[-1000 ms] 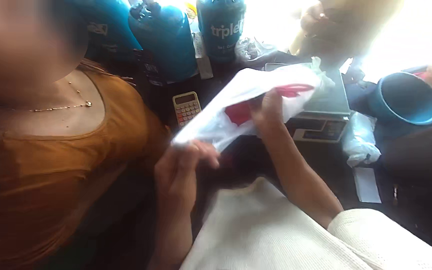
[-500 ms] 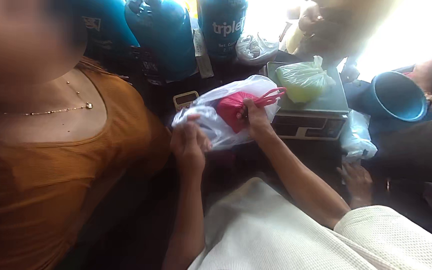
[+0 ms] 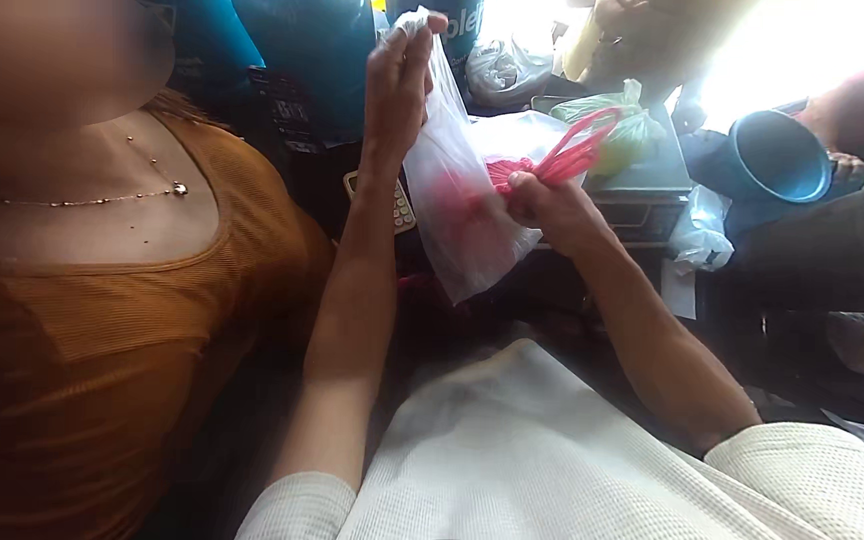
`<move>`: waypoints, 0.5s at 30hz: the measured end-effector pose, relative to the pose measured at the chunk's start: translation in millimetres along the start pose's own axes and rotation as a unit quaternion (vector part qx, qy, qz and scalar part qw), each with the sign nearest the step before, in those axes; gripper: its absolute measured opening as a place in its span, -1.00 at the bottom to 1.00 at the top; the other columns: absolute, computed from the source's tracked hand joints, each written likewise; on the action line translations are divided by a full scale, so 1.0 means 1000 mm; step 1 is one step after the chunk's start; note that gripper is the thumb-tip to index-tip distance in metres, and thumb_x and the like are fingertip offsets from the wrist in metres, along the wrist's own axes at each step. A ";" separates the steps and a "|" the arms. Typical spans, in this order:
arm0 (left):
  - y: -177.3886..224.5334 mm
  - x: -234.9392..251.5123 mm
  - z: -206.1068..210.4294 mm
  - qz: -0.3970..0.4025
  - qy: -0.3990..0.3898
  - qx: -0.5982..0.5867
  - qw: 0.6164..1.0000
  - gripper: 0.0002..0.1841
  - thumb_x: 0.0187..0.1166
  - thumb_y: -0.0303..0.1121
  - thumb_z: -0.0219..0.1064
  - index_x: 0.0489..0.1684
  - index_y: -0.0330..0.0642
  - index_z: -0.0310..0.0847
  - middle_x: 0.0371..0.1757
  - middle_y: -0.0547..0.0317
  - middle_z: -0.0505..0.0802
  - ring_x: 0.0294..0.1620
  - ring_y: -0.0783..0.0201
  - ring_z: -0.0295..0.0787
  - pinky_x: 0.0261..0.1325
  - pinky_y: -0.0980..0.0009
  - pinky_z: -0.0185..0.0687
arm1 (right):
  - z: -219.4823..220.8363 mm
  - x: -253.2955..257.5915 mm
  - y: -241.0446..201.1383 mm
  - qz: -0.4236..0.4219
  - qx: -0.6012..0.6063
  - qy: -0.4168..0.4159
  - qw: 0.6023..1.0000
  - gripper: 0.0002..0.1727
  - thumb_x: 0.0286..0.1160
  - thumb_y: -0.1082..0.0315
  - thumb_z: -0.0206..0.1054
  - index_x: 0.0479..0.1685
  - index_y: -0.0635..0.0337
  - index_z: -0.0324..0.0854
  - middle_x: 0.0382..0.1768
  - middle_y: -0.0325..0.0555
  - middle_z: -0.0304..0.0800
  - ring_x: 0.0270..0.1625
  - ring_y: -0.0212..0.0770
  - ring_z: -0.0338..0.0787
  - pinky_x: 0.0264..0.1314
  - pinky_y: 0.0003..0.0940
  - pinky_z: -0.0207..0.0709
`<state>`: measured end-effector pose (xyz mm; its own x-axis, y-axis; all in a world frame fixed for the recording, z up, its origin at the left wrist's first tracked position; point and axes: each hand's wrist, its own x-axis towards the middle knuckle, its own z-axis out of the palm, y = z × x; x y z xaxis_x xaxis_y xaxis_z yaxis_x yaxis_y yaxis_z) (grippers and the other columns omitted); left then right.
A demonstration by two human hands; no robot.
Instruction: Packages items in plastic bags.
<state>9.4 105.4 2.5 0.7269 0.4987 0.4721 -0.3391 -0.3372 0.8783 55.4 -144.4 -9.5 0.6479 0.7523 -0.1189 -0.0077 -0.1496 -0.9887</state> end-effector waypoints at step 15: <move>-0.052 -0.321 0.068 -0.408 0.064 -0.083 0.907 -0.16 0.55 -0.28 0.40 0.76 -0.42 -0.01 0.43 -0.21 0.64 0.17 0.12 0.79 0.09 0.18 0.83 | 0.003 -0.018 0.052 0.119 0.199 0.163 0.959 -0.73 0.77 0.13 0.20 -0.33 0.02 0.56 -0.58 -0.32 0.56 -0.56 -0.40 0.60 -0.42 -0.48 0.62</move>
<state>-166.0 -91.1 -199.9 0.7040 0.6206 -0.3453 0.1874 0.3067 0.9332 41.2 -164.2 -58.8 0.7951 0.4761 -0.3757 -0.4335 0.0130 -0.9011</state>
